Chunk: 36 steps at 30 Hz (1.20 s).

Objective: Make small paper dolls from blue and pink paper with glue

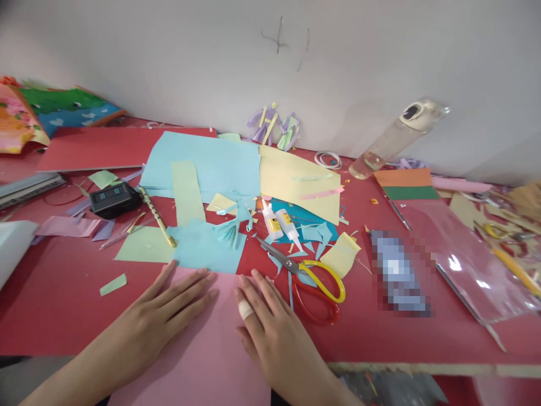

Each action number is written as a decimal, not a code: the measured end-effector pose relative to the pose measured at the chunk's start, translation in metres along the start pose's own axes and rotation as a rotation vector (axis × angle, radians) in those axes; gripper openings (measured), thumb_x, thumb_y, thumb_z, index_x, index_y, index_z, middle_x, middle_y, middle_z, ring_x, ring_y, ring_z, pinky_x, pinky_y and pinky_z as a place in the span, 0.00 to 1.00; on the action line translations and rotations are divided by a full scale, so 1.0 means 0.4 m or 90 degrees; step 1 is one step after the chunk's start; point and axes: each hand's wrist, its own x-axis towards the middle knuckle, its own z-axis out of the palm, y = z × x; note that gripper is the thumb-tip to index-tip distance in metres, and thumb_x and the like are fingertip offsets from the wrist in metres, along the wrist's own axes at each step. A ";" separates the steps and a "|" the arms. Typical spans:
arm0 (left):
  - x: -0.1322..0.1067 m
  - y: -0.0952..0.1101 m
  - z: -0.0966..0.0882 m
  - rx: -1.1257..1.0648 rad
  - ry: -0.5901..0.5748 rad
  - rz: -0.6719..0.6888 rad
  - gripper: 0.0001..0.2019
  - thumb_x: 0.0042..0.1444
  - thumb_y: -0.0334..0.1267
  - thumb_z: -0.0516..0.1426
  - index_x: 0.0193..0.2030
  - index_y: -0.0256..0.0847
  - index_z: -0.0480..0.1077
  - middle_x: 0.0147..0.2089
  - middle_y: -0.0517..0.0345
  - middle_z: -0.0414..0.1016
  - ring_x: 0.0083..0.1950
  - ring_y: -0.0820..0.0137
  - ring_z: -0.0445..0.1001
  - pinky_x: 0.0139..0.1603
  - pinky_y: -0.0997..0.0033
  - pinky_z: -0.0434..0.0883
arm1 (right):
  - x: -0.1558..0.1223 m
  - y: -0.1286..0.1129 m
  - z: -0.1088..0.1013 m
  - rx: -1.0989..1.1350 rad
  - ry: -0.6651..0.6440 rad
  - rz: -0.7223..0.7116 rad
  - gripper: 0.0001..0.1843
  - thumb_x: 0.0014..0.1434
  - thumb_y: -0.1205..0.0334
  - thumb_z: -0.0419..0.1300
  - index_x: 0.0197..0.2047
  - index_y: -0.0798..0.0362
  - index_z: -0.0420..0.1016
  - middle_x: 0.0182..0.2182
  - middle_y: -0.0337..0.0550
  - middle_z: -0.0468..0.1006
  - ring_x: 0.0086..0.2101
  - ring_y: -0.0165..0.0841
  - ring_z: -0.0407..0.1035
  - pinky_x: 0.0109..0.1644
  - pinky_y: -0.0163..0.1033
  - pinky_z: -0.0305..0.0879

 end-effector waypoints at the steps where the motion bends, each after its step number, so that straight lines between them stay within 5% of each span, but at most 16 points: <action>1: -0.001 0.001 0.001 0.006 -0.006 0.002 0.28 0.64 0.20 0.44 0.69 0.40 0.63 0.71 0.53 0.65 0.74 0.65 0.58 0.77 0.45 0.32 | 0.000 0.000 0.000 -0.002 0.000 0.000 0.27 0.69 0.65 0.53 0.69 0.61 0.63 0.68 0.50 0.65 0.69 0.47 0.53 0.63 0.50 0.71; 7: -0.008 0.003 0.008 0.002 -0.007 -0.015 0.29 0.63 0.22 0.47 0.70 0.41 0.61 0.73 0.55 0.61 0.75 0.62 0.55 0.77 0.54 0.43 | 0.002 0.006 -0.005 -0.026 -0.012 -0.007 0.28 0.68 0.65 0.53 0.68 0.63 0.63 0.69 0.50 0.63 0.69 0.50 0.54 0.63 0.52 0.71; 11: -0.005 0.003 0.009 0.002 -0.022 -0.011 0.26 0.65 0.27 0.49 0.69 0.41 0.63 0.73 0.53 0.61 0.75 0.59 0.54 0.77 0.50 0.45 | 0.006 0.011 -0.004 -0.039 0.013 -0.030 0.27 0.68 0.64 0.53 0.68 0.64 0.63 0.69 0.52 0.63 0.68 0.50 0.55 0.64 0.54 0.69; 22: 0.009 0.014 0.012 0.011 -0.004 -0.013 0.20 0.69 0.35 0.50 0.65 0.38 0.67 0.70 0.51 0.66 0.73 0.58 0.58 0.77 0.53 0.41 | -0.033 0.000 0.008 -0.017 0.051 -0.008 0.20 0.69 0.69 0.51 0.61 0.60 0.72 0.65 0.57 0.69 0.65 0.50 0.62 0.61 0.50 0.73; 26: 0.036 0.036 0.025 0.013 0.003 -0.010 0.20 0.67 0.30 0.49 0.63 0.31 0.67 0.71 0.43 0.64 0.75 0.56 0.54 0.77 0.50 0.43 | -0.028 0.004 0.002 -0.020 0.067 -0.027 0.21 0.68 0.70 0.49 0.60 0.59 0.73 0.63 0.61 0.71 0.63 0.54 0.64 0.59 0.54 0.75; 36: 0.051 0.033 0.011 0.025 -0.039 0.021 0.28 0.63 0.30 0.51 0.71 0.36 0.59 0.74 0.53 0.59 0.75 0.58 0.55 0.78 0.48 0.31 | -0.009 0.009 -0.012 -0.020 0.077 0.000 0.20 0.70 0.66 0.49 0.59 0.57 0.75 0.62 0.53 0.74 0.61 0.48 0.68 0.59 0.52 0.75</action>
